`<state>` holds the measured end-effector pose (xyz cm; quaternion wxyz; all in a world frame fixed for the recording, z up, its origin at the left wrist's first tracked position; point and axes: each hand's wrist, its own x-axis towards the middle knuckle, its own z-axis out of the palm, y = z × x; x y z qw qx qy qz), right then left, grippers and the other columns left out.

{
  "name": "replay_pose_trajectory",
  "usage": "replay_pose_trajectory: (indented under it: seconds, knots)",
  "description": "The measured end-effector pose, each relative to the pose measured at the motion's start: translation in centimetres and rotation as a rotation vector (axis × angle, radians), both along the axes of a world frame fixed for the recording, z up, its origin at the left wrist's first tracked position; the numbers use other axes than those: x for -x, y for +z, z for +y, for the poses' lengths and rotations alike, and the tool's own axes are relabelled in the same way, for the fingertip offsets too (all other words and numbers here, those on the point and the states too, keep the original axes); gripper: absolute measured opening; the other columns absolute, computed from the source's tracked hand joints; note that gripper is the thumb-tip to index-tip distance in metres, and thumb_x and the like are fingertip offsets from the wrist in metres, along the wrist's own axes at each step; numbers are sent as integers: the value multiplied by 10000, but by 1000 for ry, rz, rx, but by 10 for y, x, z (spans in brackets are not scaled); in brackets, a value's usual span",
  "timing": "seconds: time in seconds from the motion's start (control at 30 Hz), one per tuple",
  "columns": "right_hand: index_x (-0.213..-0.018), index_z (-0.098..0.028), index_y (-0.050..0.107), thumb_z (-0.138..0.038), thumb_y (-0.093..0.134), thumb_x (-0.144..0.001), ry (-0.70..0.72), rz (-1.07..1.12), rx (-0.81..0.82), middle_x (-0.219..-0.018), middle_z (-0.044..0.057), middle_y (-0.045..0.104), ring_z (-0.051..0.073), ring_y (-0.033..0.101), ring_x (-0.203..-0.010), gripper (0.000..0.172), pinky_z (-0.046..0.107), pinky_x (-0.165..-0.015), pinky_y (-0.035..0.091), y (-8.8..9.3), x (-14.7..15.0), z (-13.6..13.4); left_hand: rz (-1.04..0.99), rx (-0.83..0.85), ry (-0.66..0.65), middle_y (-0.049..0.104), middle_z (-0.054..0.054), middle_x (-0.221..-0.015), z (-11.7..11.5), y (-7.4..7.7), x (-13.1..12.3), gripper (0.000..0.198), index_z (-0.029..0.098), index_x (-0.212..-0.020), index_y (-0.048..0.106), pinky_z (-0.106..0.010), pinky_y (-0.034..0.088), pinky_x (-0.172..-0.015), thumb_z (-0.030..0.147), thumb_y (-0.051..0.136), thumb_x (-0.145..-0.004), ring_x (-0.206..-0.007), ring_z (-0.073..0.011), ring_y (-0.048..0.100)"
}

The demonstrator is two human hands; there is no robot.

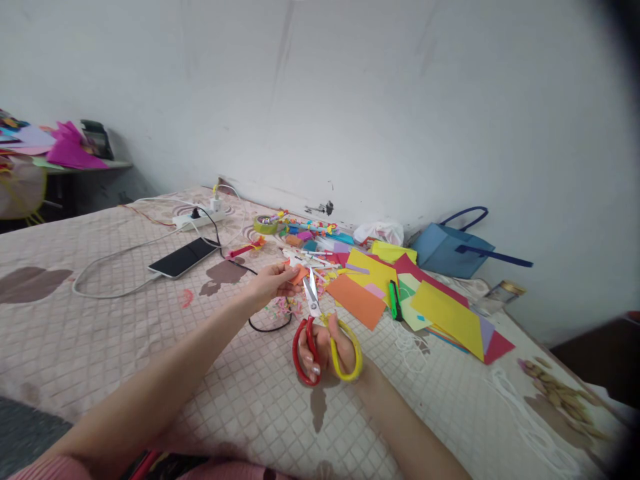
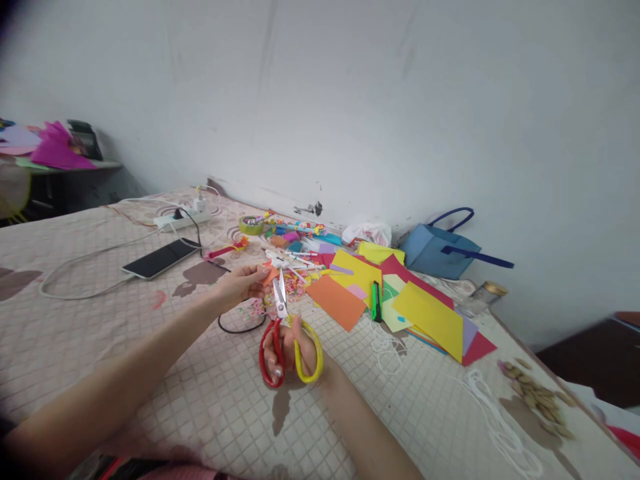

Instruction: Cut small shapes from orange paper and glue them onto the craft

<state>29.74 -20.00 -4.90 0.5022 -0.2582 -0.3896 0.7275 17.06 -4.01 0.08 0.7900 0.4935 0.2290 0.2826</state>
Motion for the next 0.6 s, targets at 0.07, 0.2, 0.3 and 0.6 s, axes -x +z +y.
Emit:
replay_pose_trajectory:
  seconds: [0.07, 0.2, 0.3, 0.6]
  knots:
    - [-863, -131, 566, -761, 137, -789, 7, 2, -16, -621, 26, 512, 120, 441, -429, 767, 284, -440, 399, 0, 1, 0, 5, -32, -20, 669, -45, -657, 0, -1, 0, 270, 143, -788, 561, -177, 482, -490, 346, 719, -707, -552, -121, 641]
    - [-834, -132, 564, -753, 163, -797, 8, -20, -37, -561, 14, 497, 123, 435, -415, 740, 269, -428, 380, 3, 2, -1, -1, -82, -28, 655, -29, -651, 3, -6, -3, 275, 131, -746, 557, -169, 479, -540, 293, 762, -661, -543, -82, 607]
    - [-859, -135, 566, -758, 189, -792, -12, -37, -12, -565, 11, 510, 118, 441, -414, 732, 265, -440, 392, 6, 3, -1, -6, -106, -16, 629, -8, -637, 4, -8, -4, 289, 120, -722, 565, -154, 452, -535, 286, 782, -627, -514, -49, 560]
    - [-854, -118, 575, -728, 273, -806, -59, 11, 43, -588, 11, 522, 111, 449, -435, 683, 261, -445, 392, 11, 5, -3, 7, -136, -20, 602, -2, -641, 5, -9, -4, 325, 106, -730, 588, -166, 394, -502, 307, 798, -585, -494, -37, 500]
